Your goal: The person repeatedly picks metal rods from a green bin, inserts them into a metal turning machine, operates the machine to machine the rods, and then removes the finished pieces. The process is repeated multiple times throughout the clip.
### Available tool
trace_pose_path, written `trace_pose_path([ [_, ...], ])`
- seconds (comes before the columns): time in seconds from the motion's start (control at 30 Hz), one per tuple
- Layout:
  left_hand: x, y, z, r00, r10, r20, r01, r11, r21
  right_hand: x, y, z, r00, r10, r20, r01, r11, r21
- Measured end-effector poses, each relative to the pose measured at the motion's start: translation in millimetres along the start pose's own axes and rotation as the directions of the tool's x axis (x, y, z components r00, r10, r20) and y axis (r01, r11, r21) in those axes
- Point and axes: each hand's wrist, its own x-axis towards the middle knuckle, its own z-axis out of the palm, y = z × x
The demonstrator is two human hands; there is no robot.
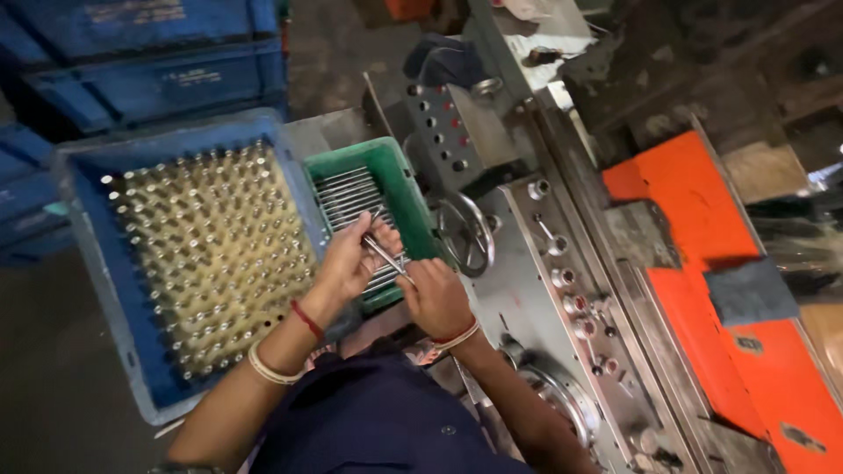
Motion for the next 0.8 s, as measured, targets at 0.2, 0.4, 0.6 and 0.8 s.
trace_pose_path([
  [0.2,-23.9,0.1,40.0,0.727,0.615,0.306,-0.613,0.38,0.692,-9.1,16.3,-26.9,0.965,0.228,0.133,-0.245,0.96,0.136],
  [0.4,-49.5,13.3,58.3,0.801,0.451,0.394,-0.514,0.18,0.838,-15.0,41.7,-53.8,0.981,0.052,0.187,-0.096,0.966,0.238],
  [0.6,-38.8,9.8,46.0,0.929,0.213,0.302,-0.367,0.441,0.819,-6.7,33.9,-68.3,0.964,-0.262,0.047,0.265,0.962,-0.066],
  [0.8,-39.8,13.2,42.6,0.98,-0.164,0.11,0.033,0.687,0.726,-0.1,25.9,-76.7,0.904,-0.421,0.071,0.425,0.874,-0.235],
])
